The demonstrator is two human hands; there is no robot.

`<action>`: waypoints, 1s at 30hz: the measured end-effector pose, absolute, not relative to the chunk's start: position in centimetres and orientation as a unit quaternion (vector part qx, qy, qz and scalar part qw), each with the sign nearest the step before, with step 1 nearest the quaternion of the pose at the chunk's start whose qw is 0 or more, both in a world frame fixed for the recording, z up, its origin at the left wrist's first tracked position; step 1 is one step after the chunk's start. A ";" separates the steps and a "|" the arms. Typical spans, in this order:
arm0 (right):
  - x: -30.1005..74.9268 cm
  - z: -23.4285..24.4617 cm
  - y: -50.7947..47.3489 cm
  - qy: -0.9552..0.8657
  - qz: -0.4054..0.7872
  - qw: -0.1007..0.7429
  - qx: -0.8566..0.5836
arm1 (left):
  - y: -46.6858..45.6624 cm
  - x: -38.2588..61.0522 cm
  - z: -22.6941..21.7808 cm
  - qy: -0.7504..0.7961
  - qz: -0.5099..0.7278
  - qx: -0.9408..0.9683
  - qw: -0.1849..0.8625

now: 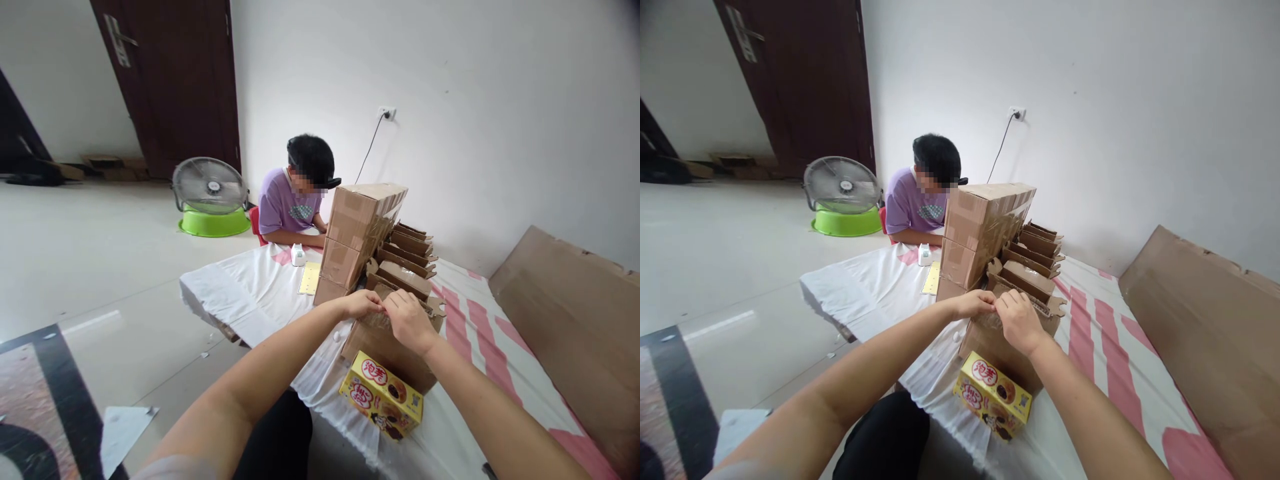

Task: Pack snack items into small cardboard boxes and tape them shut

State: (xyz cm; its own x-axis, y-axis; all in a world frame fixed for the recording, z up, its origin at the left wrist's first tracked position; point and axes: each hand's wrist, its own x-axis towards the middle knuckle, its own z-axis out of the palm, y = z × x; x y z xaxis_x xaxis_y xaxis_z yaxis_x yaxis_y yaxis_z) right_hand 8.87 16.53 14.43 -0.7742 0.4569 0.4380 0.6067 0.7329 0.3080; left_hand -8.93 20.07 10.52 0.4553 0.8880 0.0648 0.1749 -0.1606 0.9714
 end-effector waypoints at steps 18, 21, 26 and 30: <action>10.6 14.9 16.4 -0.953 -0.166 0.120 -0.224 | 19.4 -8.5 10.3 0.396 0.294 0.715 0.496; 11.1 14.7 16.2 -0.952 -0.147 0.131 -0.233 | 19.3 -8.4 10.2 0.394 0.286 0.711 0.507; 12.1 15.1 15.8 -0.938 -0.139 0.166 -0.271 | 19.1 -8.4 10.2 0.394 0.281 0.704 0.520; 11.6 15.3 15.3 -0.936 -0.148 0.165 -0.273 | 18.9 -8.1 10.3 0.395 0.290 0.698 0.522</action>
